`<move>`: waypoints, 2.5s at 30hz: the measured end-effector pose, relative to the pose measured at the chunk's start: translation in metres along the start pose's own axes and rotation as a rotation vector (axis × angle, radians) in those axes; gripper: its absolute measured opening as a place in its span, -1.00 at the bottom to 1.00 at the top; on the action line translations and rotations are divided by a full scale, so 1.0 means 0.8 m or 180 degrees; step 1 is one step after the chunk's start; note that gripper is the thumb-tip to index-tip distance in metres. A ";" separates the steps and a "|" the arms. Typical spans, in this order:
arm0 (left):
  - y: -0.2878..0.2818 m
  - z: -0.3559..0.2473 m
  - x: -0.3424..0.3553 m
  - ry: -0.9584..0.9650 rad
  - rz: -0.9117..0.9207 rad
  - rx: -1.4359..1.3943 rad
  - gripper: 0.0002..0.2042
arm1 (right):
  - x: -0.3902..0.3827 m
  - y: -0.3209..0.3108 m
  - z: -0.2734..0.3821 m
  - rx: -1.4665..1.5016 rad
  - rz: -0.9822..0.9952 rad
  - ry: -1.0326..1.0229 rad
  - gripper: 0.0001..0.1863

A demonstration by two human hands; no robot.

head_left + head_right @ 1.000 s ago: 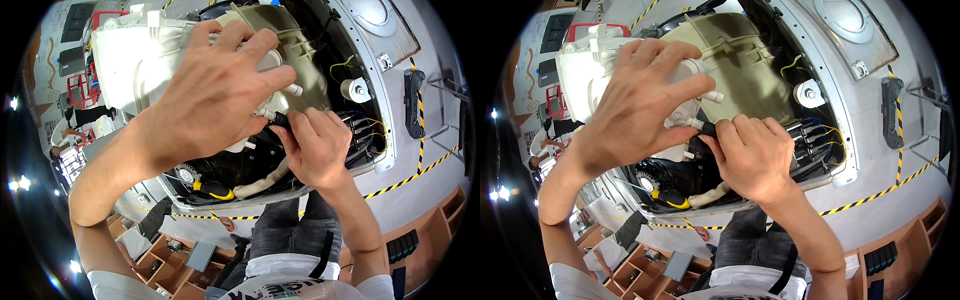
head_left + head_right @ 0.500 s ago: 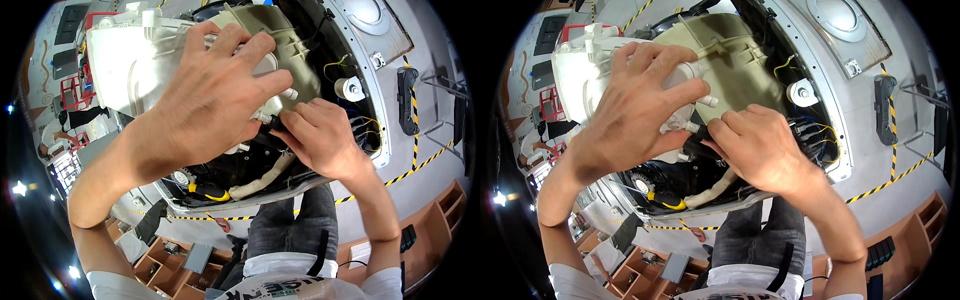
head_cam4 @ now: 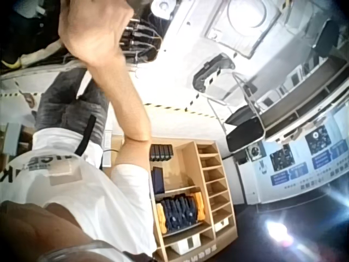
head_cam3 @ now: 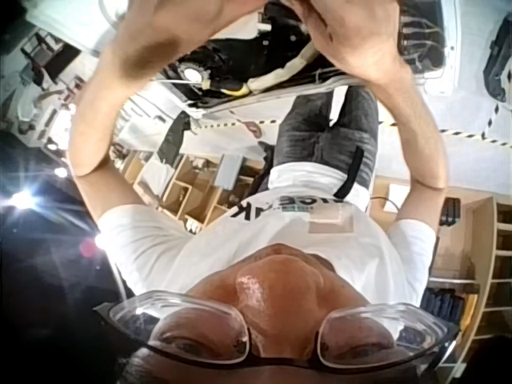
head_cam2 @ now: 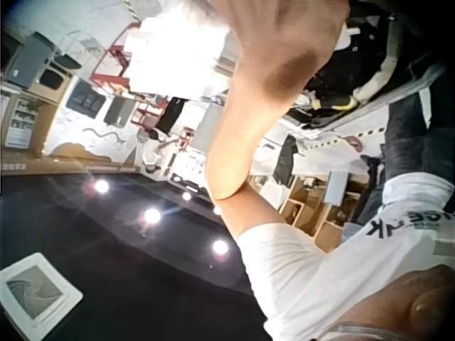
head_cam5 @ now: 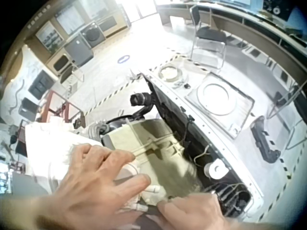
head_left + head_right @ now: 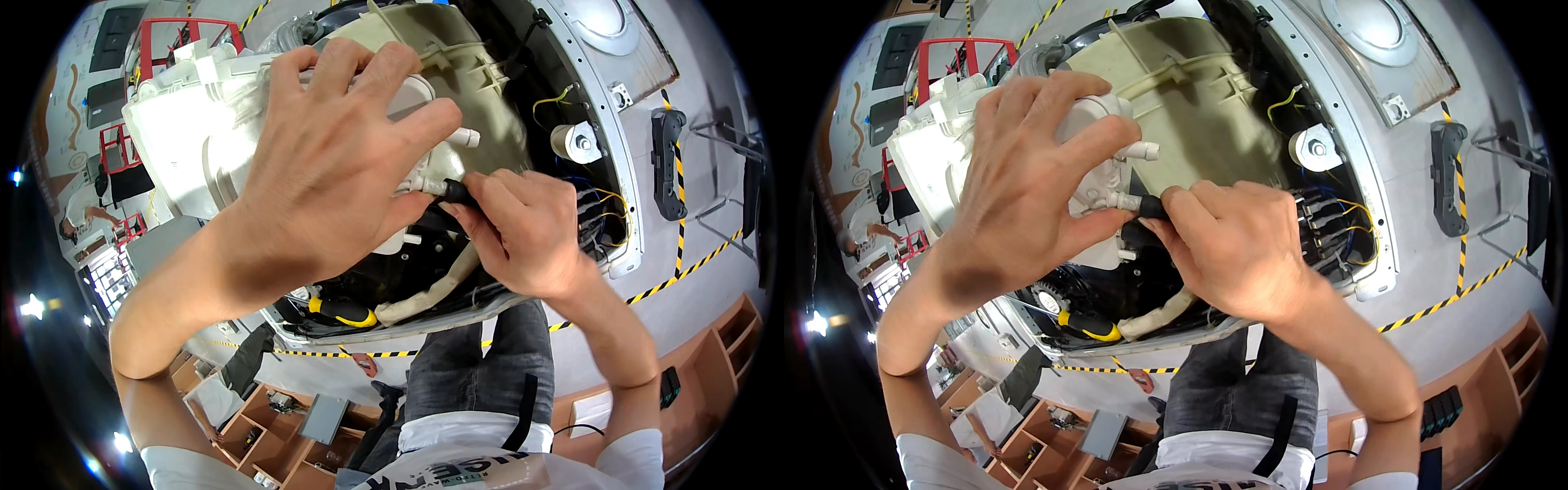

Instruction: The person detaches a white plastic detergent dispenser from the internal components of a washing machine by hand, disconnecting several black rubber hoses and electrical connectors before lifting the dispenser out of the appliance.

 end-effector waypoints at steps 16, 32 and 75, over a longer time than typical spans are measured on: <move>0.003 -0.002 0.002 0.0204 0.0178 -0.0144 -0.54 | 0.012 -0.004 -0.018 0.0415 0.0531 -0.1002 -0.76; 0.000 0.000 -0.004 0.0096 -0.0028 -0.0158 -0.56 | -0.005 -0.002 -0.006 0.0562 0.0298 -0.0011 -0.77; 0.001 -0.001 -0.004 -0.0107 -0.0008 -0.0160 -0.50 | -0.011 -0.002 -0.014 0.1346 0.0467 0.0655 -0.71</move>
Point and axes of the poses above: each hand's wrist, its own x-axis towards the middle knuckle, its own y-axis out of the palm, z = x × y, the point moved 4 cm from there along x, towards the middle knuckle, and after that the axes turned 8 degrees about -x, right-handed, at the moved point
